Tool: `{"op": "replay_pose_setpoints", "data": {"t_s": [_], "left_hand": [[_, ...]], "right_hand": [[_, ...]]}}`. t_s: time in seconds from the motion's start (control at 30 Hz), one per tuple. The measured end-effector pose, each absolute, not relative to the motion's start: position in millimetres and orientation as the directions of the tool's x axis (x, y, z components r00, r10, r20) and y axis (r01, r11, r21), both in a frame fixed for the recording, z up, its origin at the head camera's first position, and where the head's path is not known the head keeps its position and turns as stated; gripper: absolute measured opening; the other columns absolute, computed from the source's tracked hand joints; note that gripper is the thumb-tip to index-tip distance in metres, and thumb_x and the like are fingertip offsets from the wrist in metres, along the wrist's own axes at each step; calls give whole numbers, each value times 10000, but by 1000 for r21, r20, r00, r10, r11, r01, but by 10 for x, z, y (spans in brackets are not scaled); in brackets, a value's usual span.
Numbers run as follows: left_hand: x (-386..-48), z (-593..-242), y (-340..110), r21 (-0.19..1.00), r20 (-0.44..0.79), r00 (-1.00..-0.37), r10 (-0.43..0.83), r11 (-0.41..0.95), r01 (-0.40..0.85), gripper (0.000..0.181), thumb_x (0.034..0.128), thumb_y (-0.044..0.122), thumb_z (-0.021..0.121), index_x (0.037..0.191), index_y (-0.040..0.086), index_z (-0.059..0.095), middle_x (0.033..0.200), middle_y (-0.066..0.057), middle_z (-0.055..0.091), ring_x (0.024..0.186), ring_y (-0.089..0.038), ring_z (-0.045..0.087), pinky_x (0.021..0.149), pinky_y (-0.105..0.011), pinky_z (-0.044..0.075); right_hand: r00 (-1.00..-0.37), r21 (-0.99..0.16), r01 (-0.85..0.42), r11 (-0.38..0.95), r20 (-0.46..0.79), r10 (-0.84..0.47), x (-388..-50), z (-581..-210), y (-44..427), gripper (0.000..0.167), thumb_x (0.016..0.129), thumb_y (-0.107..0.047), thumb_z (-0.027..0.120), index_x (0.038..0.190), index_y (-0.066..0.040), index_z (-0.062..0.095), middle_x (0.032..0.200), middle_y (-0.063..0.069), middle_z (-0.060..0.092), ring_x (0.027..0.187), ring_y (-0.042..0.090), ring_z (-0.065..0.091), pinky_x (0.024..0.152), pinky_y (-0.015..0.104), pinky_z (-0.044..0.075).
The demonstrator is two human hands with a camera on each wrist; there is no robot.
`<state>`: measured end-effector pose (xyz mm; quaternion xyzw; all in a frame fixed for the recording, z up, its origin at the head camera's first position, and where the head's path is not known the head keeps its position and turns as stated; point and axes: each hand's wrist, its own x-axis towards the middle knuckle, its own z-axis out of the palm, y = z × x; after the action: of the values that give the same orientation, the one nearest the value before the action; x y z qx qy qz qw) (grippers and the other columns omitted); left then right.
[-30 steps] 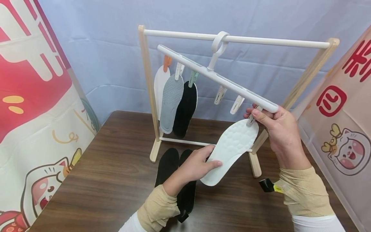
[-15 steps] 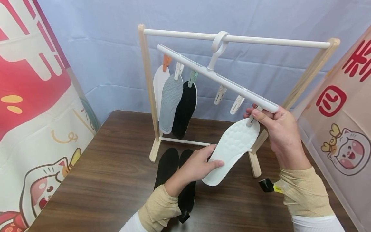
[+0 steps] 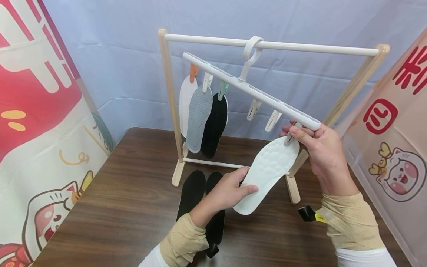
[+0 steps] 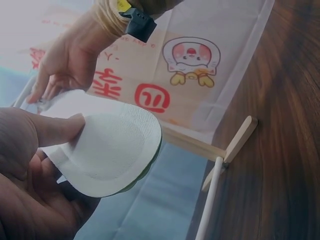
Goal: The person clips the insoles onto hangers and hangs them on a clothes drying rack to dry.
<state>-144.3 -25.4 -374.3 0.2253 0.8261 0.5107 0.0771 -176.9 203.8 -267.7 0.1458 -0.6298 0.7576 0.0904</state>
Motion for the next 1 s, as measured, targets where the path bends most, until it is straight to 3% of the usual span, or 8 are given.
{"op": "replay_pose_setpoints", "data": {"t_s": [1.0], "left_hand": [[-1423, -3754, -201, 882, 65, -876, 479, 383, 275, 421, 968, 247, 709, 1350, 142, 567, 1200, -43, 695, 971, -87, 660, 737, -259, 551]], "right_hand": [[-935, -919, -327, -218, 348, -63, -1749, -2715, 2044, 178, 939, 40, 673, 1107, -12, 702, 952, 91, 782, 846, 177, 763, 739, 204, 556]]}}
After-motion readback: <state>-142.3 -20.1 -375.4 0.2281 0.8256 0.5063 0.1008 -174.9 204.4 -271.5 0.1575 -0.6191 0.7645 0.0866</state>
